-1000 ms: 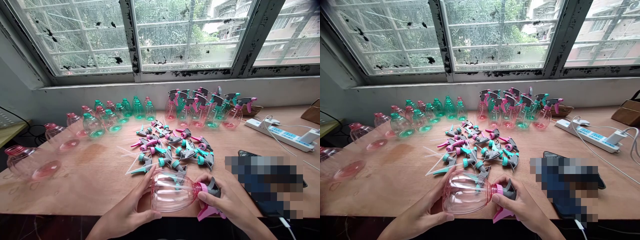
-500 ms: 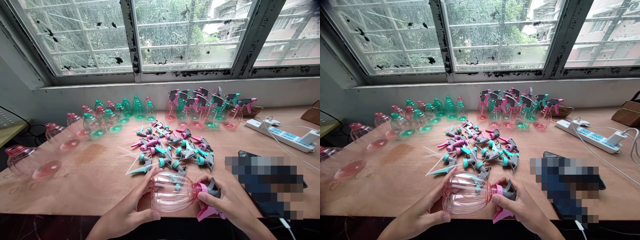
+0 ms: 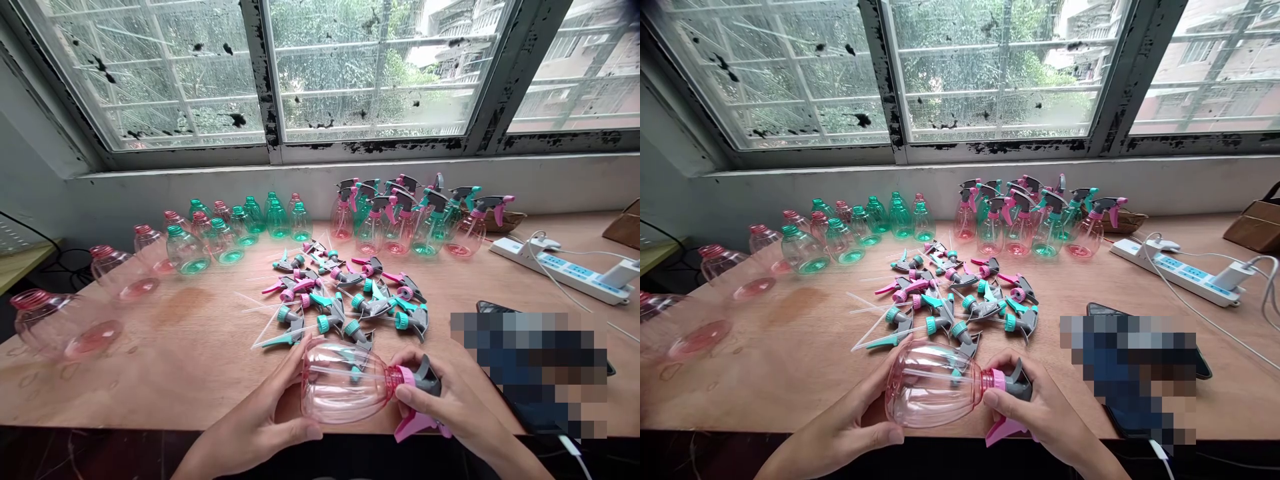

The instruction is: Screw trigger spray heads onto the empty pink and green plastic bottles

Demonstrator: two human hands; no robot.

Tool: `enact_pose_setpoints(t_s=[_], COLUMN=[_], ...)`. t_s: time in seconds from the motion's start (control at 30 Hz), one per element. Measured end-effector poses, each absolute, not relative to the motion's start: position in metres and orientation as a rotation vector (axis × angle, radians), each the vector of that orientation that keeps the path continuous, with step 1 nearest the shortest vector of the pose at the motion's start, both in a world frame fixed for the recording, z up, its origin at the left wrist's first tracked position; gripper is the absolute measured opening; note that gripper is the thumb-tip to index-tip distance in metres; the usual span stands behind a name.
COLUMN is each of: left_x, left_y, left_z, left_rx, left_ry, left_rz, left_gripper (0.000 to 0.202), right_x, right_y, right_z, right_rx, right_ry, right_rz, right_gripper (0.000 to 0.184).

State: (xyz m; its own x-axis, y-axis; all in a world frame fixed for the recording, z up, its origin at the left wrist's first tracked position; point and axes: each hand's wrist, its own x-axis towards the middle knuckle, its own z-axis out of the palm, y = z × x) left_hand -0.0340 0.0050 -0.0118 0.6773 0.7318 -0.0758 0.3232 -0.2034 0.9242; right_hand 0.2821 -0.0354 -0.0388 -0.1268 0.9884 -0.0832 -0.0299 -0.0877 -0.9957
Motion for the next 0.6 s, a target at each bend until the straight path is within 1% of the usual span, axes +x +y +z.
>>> enact_pose_setpoints(t_s=[0.2, 0.4, 0.6], left_x=[-0.0345, -0.0343, -0.0345], left_y=[0.0059, 0.0051, 0.0054], left_z=[-0.0151, -0.0154, -0.0144], left_rx=[1.846, 1.769, 1.813], left_ry=[0.789, 0.82, 0.83], left_rz=[0.494, 0.474, 0.472], left_gripper=[0.085, 0.096, 0.09], right_x=[0.282, 0.282, 0.2823], right_y=[-0.0355, -0.0349, -0.0355], right_z=[-0.0381, -0.0411, -0.0391], right_rx=[-1.165, -1.169, -1.158], right_ry=[-1.219, -1.216, -1.213], right_rz=[1.423, 1.389, 1.422], right_gripper=[0.039, 0.039, 0.038])
